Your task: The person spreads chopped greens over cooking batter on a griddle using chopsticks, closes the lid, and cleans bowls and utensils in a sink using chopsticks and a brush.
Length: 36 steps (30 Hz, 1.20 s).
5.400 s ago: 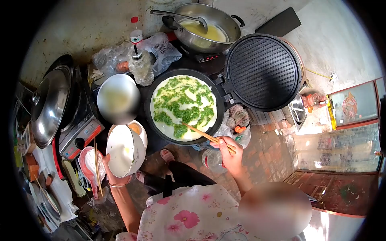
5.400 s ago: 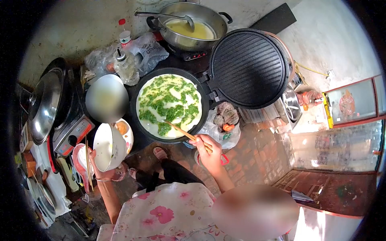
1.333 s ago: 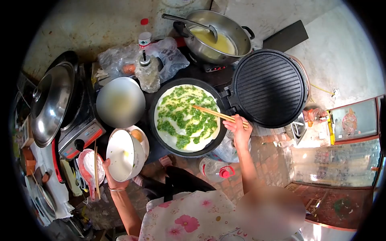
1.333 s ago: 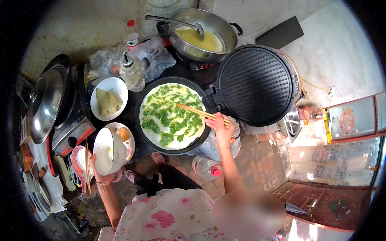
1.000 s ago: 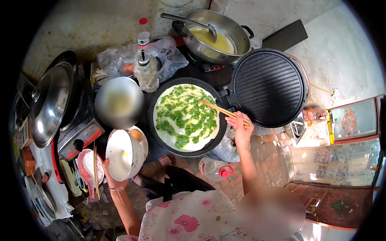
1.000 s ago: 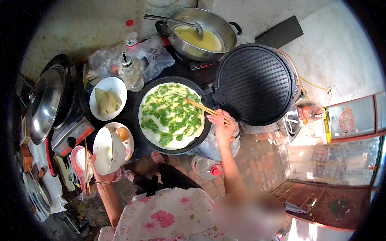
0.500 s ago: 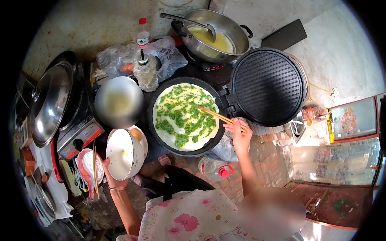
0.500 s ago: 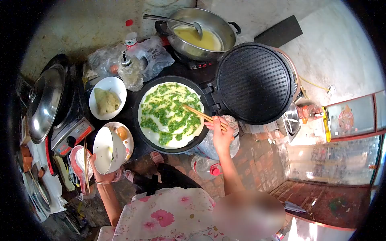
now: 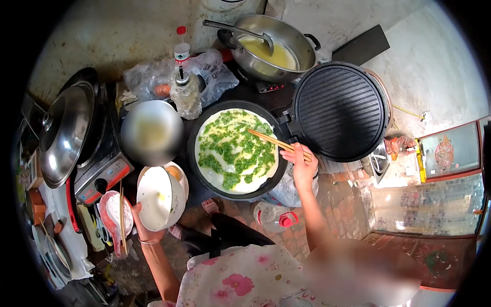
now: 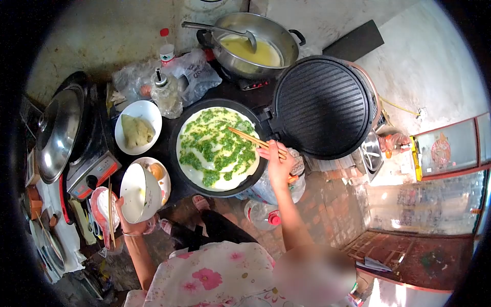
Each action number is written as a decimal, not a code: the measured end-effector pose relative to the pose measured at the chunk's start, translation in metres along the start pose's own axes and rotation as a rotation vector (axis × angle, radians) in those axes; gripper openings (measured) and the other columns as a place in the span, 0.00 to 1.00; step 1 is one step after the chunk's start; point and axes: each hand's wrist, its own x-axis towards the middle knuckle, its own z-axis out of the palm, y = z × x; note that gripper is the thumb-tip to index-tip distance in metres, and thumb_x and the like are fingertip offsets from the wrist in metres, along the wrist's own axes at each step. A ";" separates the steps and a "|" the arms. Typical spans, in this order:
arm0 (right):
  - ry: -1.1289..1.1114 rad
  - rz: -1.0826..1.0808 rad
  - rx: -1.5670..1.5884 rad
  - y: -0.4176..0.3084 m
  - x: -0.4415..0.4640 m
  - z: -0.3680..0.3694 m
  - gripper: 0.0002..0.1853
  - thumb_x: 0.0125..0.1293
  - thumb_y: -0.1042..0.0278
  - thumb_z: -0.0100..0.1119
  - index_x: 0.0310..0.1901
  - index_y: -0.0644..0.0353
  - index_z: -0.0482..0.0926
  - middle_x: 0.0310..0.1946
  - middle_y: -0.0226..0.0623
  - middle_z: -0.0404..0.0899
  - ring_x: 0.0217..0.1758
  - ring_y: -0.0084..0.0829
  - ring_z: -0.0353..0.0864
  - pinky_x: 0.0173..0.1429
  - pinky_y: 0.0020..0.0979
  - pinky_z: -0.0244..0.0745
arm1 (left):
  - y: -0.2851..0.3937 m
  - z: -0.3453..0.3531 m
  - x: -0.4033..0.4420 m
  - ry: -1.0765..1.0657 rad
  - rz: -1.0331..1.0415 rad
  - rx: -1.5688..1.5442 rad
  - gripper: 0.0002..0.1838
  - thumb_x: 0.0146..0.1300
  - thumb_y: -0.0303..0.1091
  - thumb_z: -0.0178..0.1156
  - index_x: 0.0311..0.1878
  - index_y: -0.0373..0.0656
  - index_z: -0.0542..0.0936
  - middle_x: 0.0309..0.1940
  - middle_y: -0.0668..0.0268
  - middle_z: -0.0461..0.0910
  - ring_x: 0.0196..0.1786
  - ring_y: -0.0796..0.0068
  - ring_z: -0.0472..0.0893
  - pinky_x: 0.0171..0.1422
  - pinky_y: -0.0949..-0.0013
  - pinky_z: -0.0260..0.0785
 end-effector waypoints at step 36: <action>0.044 -0.014 0.018 -0.002 0.010 0.015 0.14 0.65 0.65 0.48 0.35 0.73 0.73 0.27 0.45 0.77 0.26 0.35 0.82 0.31 0.27 0.80 | -0.005 0.006 0.002 0.005 -0.003 -0.053 0.32 0.53 0.52 0.51 0.57 0.39 0.67 0.50 0.60 0.73 0.52 0.63 0.73 0.57 0.62 0.65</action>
